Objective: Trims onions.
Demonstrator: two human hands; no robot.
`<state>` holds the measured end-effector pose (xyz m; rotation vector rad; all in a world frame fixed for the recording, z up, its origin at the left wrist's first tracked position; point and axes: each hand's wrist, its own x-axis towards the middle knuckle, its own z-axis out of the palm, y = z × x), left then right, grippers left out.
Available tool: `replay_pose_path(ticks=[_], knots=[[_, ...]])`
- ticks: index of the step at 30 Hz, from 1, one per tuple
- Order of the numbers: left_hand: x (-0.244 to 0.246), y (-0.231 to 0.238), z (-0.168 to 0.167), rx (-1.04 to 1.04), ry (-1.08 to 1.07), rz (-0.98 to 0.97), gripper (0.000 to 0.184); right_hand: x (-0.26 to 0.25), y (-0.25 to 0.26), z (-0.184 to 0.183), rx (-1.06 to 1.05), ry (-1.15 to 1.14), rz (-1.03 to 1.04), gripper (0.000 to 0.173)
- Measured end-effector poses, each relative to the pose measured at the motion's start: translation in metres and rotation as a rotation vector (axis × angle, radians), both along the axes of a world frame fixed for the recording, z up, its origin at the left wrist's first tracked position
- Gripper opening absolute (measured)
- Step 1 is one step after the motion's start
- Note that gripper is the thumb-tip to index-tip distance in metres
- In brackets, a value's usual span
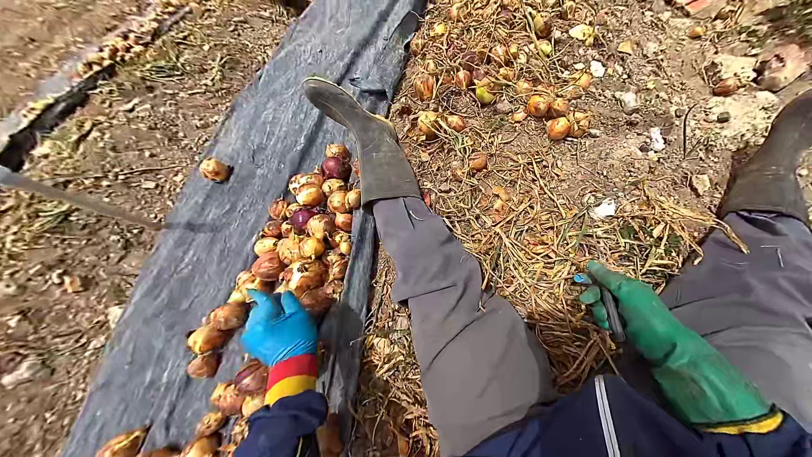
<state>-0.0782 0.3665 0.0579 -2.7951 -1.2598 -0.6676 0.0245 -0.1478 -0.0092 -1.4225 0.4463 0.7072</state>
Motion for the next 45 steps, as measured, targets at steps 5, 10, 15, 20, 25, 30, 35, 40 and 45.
replay_pose_path(ticks=[5, 10, 15, 20, 25, 30, 35, 40, 45], knots=[[0.154, -0.096, 0.006, -0.184, -0.184, -0.578, 0.034, -0.001, 0.002, -0.007, -0.056, -0.027, 0.031, 0.056], [0.303, -0.185, -0.036, -0.170, 0.179, -0.828, 0.052, -0.004, -0.007, -0.009, -0.017, -0.052, -0.013, 0.050], [0.371, -0.193, -0.065, -0.118, 0.482, -0.644, 0.069, -0.001, -0.012, -0.009, -0.024, -0.029, -0.087, 0.043], [0.314, -0.225, -0.035, -0.402, 0.294, -0.826, 0.067, 0.010, -0.010, -0.011, -0.089, 0.004, -0.048, 0.052], [0.176, -0.299, -0.023, -0.666, 0.222, -1.073, 0.076, 0.004, 0.002, 0.005, -0.174, -0.048, 0.003, 0.071], [0.110, -0.323, -0.042, -0.585, 0.245, -1.227, 0.071, -0.006, 0.008, 0.010, -0.245, -0.144, 0.073, 0.076], [0.099, -0.318, -0.037, -0.511, 0.398, -1.186, 0.072, -0.015, 0.016, 0.019, -0.271, -0.052, 0.095, 0.076], [0.083, -0.314, -0.040, -0.436, 0.369, -1.188, 0.064, -0.026, 0.025, 0.031, -0.205, 0.028, 0.158, 0.072], [0.089, -0.286, -0.023, -0.643, 0.102, -0.801, 0.065, -0.036, 0.022, 0.049, 0.042, 0.026, 0.182, 0.072]])
